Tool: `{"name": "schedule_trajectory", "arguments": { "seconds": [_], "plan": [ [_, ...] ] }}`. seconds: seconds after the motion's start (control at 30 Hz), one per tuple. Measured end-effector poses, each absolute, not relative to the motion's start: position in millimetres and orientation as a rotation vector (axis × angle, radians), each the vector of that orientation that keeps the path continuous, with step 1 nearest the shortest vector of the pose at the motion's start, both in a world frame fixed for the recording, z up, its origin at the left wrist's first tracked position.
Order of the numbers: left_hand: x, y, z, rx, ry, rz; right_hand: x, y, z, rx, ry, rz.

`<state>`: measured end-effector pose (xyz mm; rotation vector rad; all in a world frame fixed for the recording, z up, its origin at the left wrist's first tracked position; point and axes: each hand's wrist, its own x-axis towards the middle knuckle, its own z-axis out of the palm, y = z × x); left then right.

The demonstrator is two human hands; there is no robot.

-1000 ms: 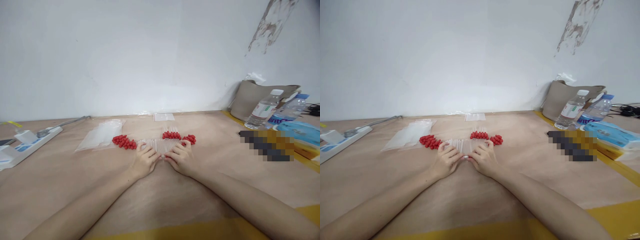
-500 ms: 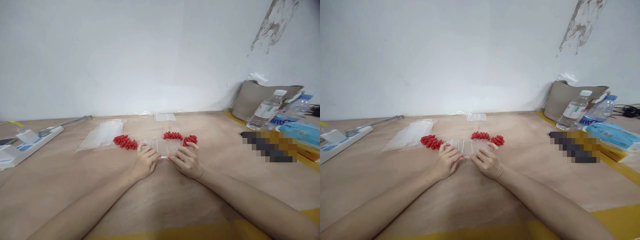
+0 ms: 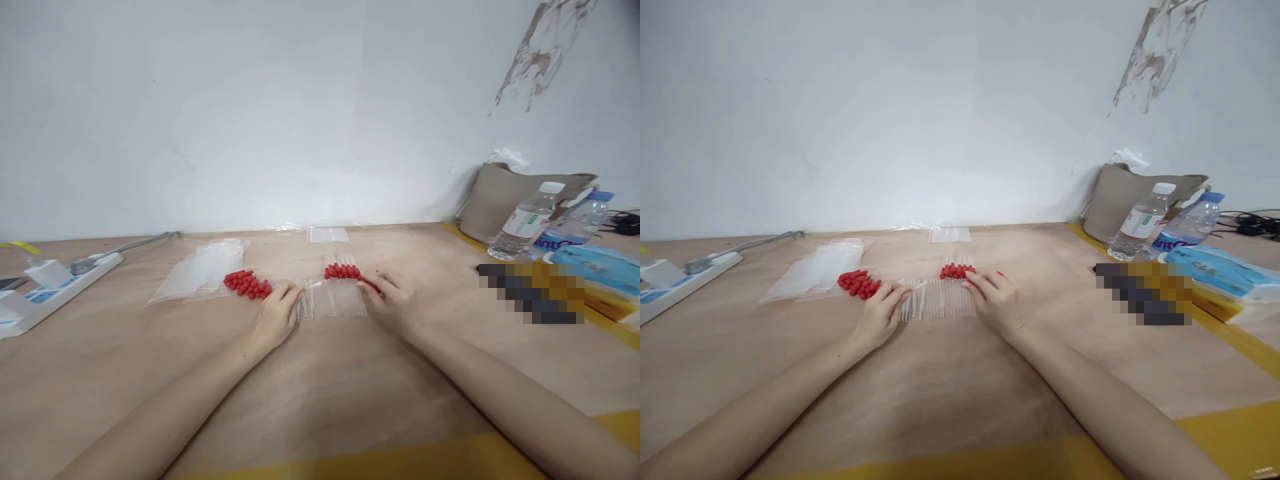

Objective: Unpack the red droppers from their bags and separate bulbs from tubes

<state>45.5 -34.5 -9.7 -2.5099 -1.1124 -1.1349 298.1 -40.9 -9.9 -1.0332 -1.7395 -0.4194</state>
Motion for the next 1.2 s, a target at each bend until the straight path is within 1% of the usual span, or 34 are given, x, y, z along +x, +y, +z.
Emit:
{"name": "schedule_trajectory", "arguments": {
  "seconds": [0.1, 0.27, 0.3, 0.37, 0.5, 0.67, 0.87, 1.0, 1.07, 1.2],
  "plan": [
    [48, -30, -3, -2.437, -1.113, -1.093, 310, -27, 5, -1.251, -1.600, -0.025],
    [58, -20, 3, -2.448, -0.991, -1.075, 336, 9, 37, -1.496, -1.433, 0.373],
    [61, -18, 2, -2.462, -0.970, -1.056, 341, 15, 40, -1.540, -1.381, 0.499],
    [69, -16, 0, -2.496, -0.929, -0.990, 349, 27, 40, -1.590, -1.314, 0.644],
    [80, -19, -8, -2.565, -0.913, -0.892, 361, 42, 21, -1.687, -1.253, 0.719],
    [81, -26, -12, -2.672, -1.004, -0.798, 369, 49, -2, -1.768, -1.250, 0.848],
    [78, -31, -10, -2.770, -1.052, -0.803, 368, 48, -4, -1.694, -1.285, 1.015],
    [73, -32, -8, -2.733, -1.068, -0.819, 368, 49, -6, -1.631, -1.273, 1.096],
    [68, -31, -5, -2.721, -1.036, -0.732, 369, 49, -6, -1.628, -1.256, 1.104],
    [56, -25, 1, -2.792, -0.914, -0.451, 369, 50, -7, -1.636, -1.261, 1.112]
  ]
}}
